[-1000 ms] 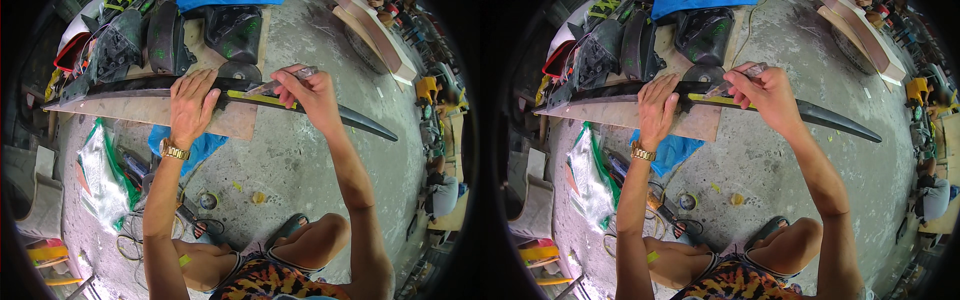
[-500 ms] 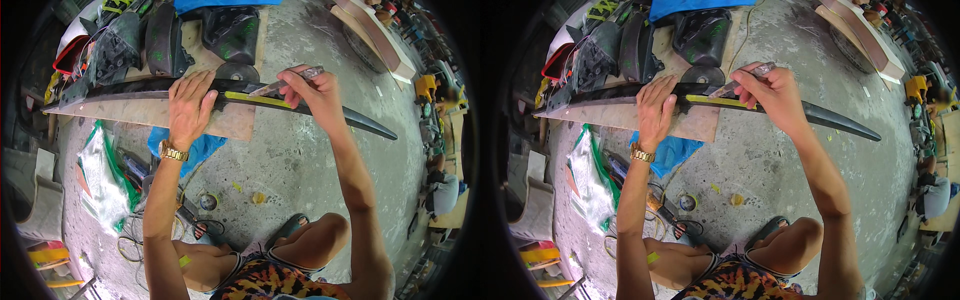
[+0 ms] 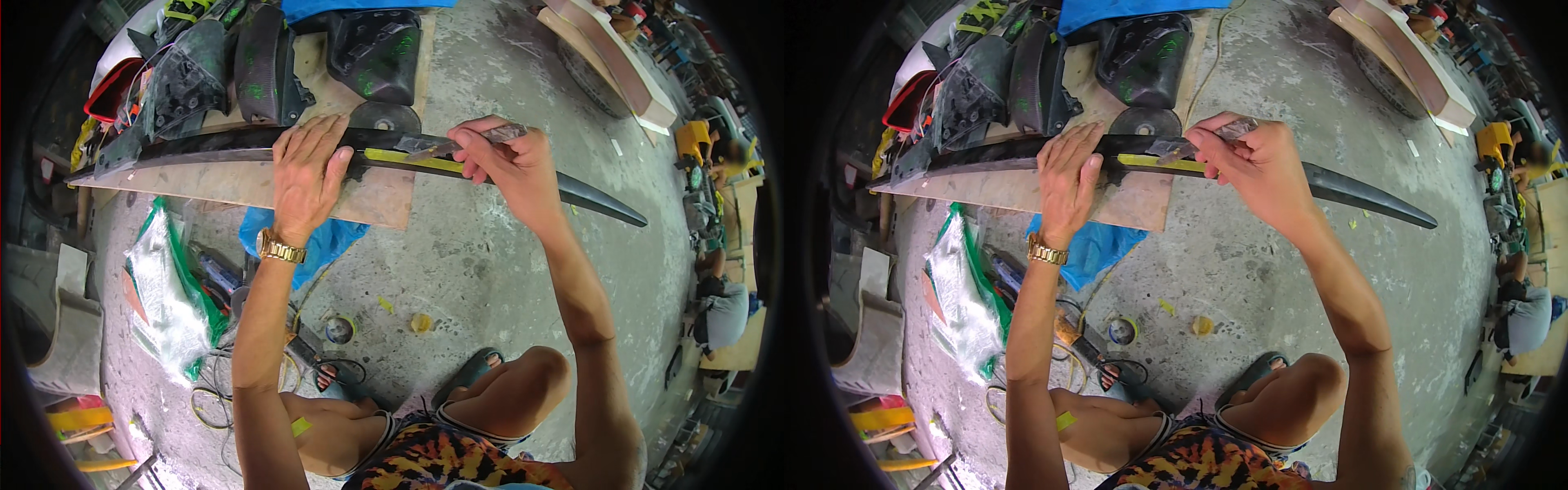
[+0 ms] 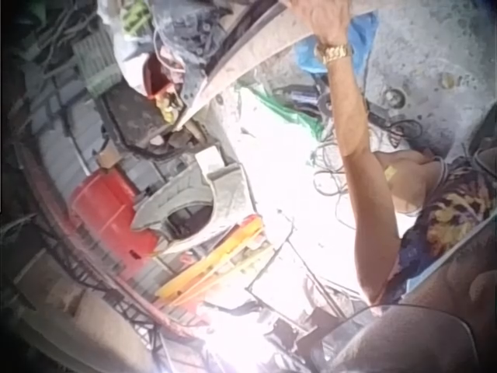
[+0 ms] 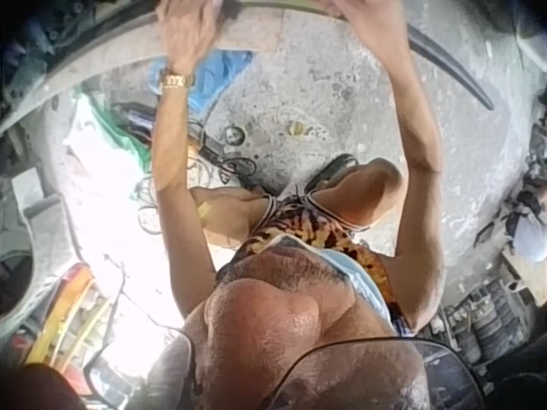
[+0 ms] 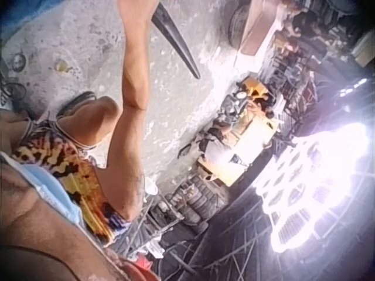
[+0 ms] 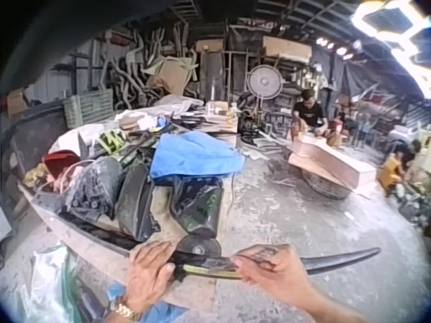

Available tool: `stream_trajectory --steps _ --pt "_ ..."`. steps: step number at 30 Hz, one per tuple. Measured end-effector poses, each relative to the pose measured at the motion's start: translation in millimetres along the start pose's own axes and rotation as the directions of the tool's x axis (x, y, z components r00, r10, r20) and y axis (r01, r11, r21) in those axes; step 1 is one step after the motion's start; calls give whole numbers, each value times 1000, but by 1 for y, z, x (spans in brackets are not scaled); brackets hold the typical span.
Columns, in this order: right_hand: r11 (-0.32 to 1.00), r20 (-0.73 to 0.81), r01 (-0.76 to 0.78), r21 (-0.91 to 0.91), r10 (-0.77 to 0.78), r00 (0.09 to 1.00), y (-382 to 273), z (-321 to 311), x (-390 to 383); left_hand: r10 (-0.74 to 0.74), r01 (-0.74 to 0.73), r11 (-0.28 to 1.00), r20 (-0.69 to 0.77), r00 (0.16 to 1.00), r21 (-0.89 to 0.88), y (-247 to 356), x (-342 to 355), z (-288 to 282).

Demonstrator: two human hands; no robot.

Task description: The recorder is applying yellow tape to a long black car body panel and then applying a substance (likely filler or adhesive) using a small brush/spatula.

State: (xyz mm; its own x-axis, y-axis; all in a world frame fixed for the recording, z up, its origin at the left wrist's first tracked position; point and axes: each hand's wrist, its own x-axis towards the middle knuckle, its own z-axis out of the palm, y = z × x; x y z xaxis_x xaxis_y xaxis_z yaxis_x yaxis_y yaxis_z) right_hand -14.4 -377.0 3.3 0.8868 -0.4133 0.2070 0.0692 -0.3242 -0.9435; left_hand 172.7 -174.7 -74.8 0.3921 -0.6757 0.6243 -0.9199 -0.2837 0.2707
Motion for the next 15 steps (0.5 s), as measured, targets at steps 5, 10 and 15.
stream_trajectory --steps 5,10,15 --pt "999 -31 -34 -23 34 999 0 -11 -7 10 -10 1000 -12 1000 -6 -1 0 1" --pt "1000 -19 -15 -14 14 1000 0 -10 -6 0 0 1000 0 1000 -3 2 1 -1" --pt "999 -12 -17 44 17 1000 2 7 2 -3 3 1000 -2 1000 -7 1 0 0"
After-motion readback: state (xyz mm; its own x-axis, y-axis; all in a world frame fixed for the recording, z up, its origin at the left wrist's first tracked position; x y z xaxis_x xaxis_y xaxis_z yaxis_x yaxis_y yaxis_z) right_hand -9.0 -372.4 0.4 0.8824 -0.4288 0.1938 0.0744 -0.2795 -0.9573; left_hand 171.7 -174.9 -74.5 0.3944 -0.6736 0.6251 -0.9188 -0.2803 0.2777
